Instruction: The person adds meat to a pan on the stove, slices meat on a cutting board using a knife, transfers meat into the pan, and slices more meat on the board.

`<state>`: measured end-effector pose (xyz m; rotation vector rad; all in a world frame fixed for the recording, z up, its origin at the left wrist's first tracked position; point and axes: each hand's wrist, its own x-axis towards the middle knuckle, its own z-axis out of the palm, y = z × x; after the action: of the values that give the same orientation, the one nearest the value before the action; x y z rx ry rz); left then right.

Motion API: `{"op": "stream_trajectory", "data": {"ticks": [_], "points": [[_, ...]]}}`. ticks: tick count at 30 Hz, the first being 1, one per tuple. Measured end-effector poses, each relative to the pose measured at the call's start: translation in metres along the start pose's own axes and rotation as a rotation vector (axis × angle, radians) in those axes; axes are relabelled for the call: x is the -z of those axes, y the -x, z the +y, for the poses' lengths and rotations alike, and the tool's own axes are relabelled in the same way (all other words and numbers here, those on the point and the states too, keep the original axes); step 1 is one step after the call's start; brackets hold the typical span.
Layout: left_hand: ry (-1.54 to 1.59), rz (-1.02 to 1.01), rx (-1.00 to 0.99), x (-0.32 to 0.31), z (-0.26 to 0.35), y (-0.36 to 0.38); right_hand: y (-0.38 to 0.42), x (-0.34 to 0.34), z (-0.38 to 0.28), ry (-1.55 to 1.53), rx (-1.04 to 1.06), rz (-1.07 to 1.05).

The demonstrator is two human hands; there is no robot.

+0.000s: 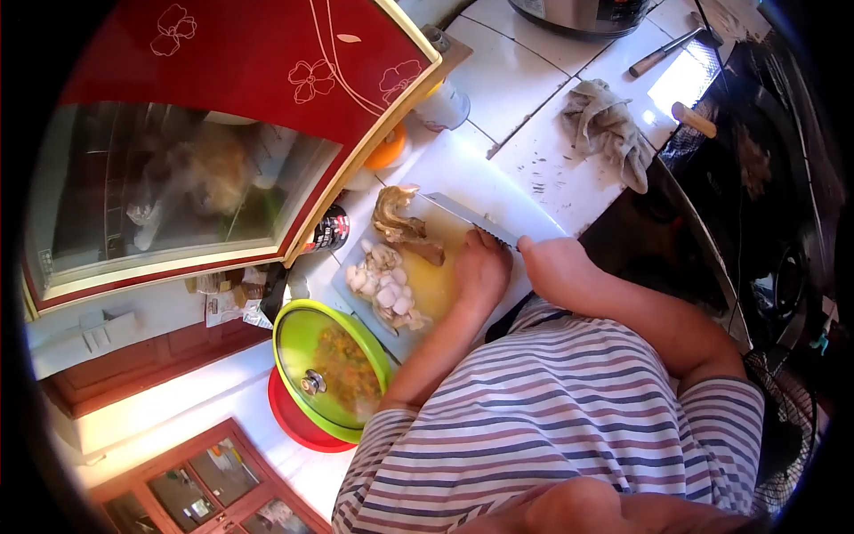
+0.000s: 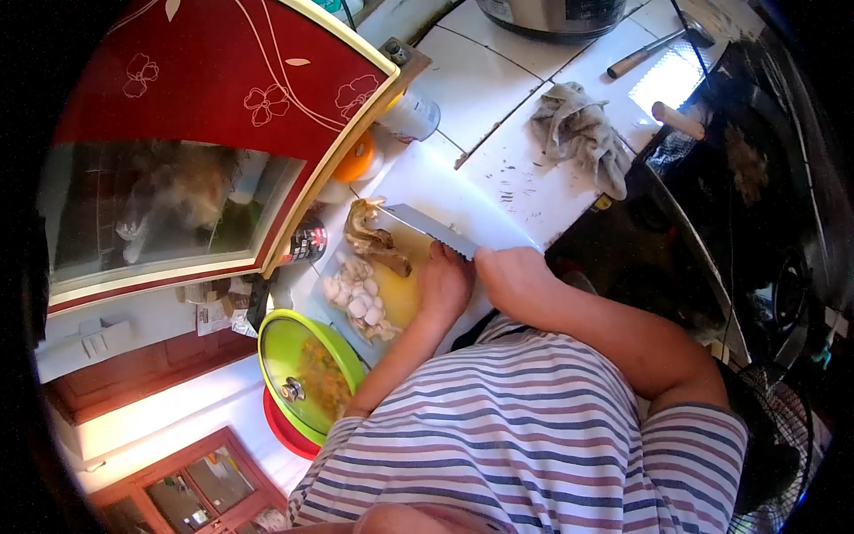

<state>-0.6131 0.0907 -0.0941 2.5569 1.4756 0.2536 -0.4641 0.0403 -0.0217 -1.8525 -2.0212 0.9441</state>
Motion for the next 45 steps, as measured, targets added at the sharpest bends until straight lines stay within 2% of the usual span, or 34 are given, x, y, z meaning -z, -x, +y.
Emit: {"op": "stream_trajectory", "data": {"ticks": [2,4,7,10,13,14,16,19,23,25,29,32,34,37,42,45], "points": [[-0.012,0.029,0.005,0.001,0.002,-0.003,-0.014,0.003,-0.003,0.017,-0.011,-0.019],[-0.009,-0.055,0.11,0.004,0.007,-0.004,-0.024,0.004,-0.006,0.043,-0.044,-0.038],[0.025,-0.067,0.045,0.005,0.005,-0.002,-0.041,-0.012,-0.001,0.006,-0.028,0.055],[0.01,0.056,-0.051,0.008,0.007,0.001,-0.053,-0.008,-0.006,-0.029,-0.064,0.087],[-0.096,0.115,-0.011,0.003,0.009,0.004,-0.043,-0.009,0.014,-0.068,-0.056,0.209],[-0.09,0.129,0.0,0.003,0.01,0.002,-0.036,-0.005,0.019,-0.054,-0.044,0.207],[-0.081,-0.063,0.092,0.012,0.014,0.002,0.0,0.015,0.011,0.048,-0.068,0.137],[-0.076,-0.121,0.192,0.02,0.021,-0.003,0.044,0.028,0.001,0.222,-0.022,0.027],[-0.14,-0.239,0.175,0.02,0.021,-0.004,0.073,0.025,-0.002,0.214,-0.063,-0.056],[-0.03,-0.237,0.255,0.016,0.017,-0.006,0.076,0.023,-0.002,0.194,-0.073,-0.058],[-0.02,-0.204,0.198,0.015,0.016,-0.006,0.072,0.019,-0.003,0.124,-0.055,-0.054],[-0.083,-0.19,0.139,0.013,0.014,-0.004,0.058,0.015,-0.006,0.062,-0.093,-0.081],[-0.103,-0.119,-0.028,0.016,0.011,-0.002,0.044,0.009,-0.003,0.035,-0.071,-0.054],[-0.078,-0.008,-0.025,0.006,0.003,-0.005,0.02,0.001,-0.001,0.015,-0.067,-0.032],[-0.045,-0.044,0.064,0.009,0.008,-0.007,0.001,0.003,0.003,0.058,-0.089,-0.096],[0.007,-0.064,0.074,0.016,0.006,-0.01,-0.004,0.011,0.017,-0.003,-0.173,-0.07]]}}
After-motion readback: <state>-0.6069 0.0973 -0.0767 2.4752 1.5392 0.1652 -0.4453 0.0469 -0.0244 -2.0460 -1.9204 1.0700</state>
